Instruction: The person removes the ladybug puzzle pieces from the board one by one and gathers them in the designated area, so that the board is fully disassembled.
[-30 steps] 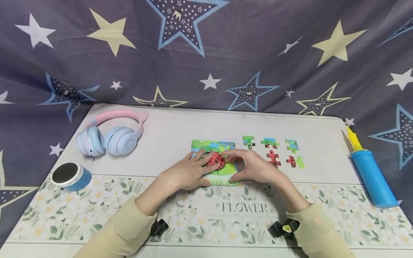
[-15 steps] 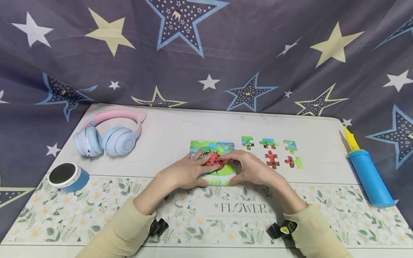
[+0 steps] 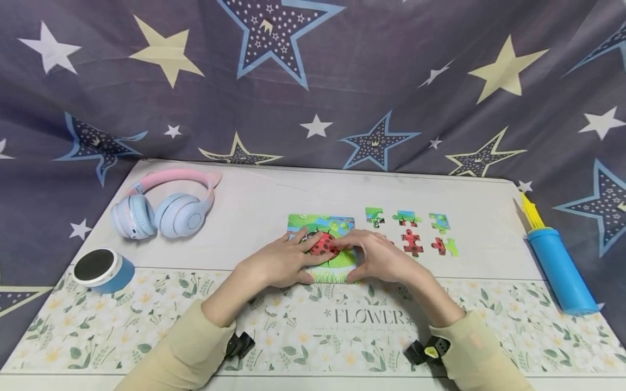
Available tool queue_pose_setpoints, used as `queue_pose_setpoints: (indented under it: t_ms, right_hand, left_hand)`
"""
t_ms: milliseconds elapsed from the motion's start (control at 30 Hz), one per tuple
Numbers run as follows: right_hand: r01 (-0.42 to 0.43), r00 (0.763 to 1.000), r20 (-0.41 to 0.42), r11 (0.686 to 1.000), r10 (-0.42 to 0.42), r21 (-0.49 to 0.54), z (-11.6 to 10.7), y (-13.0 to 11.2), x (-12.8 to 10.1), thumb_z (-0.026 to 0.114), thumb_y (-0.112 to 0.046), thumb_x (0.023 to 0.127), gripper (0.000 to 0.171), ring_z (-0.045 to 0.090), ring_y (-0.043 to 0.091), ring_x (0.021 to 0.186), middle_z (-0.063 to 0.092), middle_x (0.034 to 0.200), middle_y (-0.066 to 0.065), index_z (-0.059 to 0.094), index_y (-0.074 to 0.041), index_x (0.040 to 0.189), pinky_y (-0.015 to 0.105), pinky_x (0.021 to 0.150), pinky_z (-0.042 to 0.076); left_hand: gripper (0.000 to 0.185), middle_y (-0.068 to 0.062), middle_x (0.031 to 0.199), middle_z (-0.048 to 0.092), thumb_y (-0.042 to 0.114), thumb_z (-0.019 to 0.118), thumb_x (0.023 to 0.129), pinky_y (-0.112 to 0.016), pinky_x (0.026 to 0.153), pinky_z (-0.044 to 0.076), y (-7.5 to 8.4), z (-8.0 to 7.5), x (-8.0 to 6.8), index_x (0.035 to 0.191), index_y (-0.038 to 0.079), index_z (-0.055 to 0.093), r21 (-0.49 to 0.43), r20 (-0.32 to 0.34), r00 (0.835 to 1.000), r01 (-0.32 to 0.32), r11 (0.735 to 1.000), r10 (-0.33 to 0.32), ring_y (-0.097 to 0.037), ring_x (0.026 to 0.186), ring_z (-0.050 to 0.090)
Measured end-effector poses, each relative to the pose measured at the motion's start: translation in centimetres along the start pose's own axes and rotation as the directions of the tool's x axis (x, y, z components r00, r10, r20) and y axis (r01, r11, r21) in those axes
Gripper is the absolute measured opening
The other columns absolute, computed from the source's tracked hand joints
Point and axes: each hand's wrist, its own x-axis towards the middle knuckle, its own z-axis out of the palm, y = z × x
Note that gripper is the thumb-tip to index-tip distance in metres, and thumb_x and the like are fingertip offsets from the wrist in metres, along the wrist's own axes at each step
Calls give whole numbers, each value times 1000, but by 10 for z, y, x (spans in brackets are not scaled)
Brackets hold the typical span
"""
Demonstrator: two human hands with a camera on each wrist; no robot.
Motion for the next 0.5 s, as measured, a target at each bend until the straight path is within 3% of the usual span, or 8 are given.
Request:
queue_pose_setpoints:
  t_ms: [200, 500]
  right_hand:
    - [-8, 1000, -12, 1000, 8, -13, -1, -2, -1, 95, -24, 72, 72, 65, 20, 118, 70, 133, 1, 67, -16, 138, 44, 101, 55]
    - [-10, 1000, 3, 999, 11, -47, 1, -7, -1, 95, -25, 71, 74, 63, 19, 120, 70, 127, 0, 67, -17, 139, 43, 100, 54]
  left_hand:
    - [63, -9, 175, 15, 39, 61, 102, -62, 129, 20, 1, -1, 1, 160, 33, 38, -4, 1, 1000, 1, 1000, -1, -40, 161, 12]
    - [63, -9, 175, 15, 39, 61, 102, -62, 128, 20, 0, 0, 1, 160, 33, 38, 3, 1, 1000, 5, 1000, -5, -40, 161, 12]
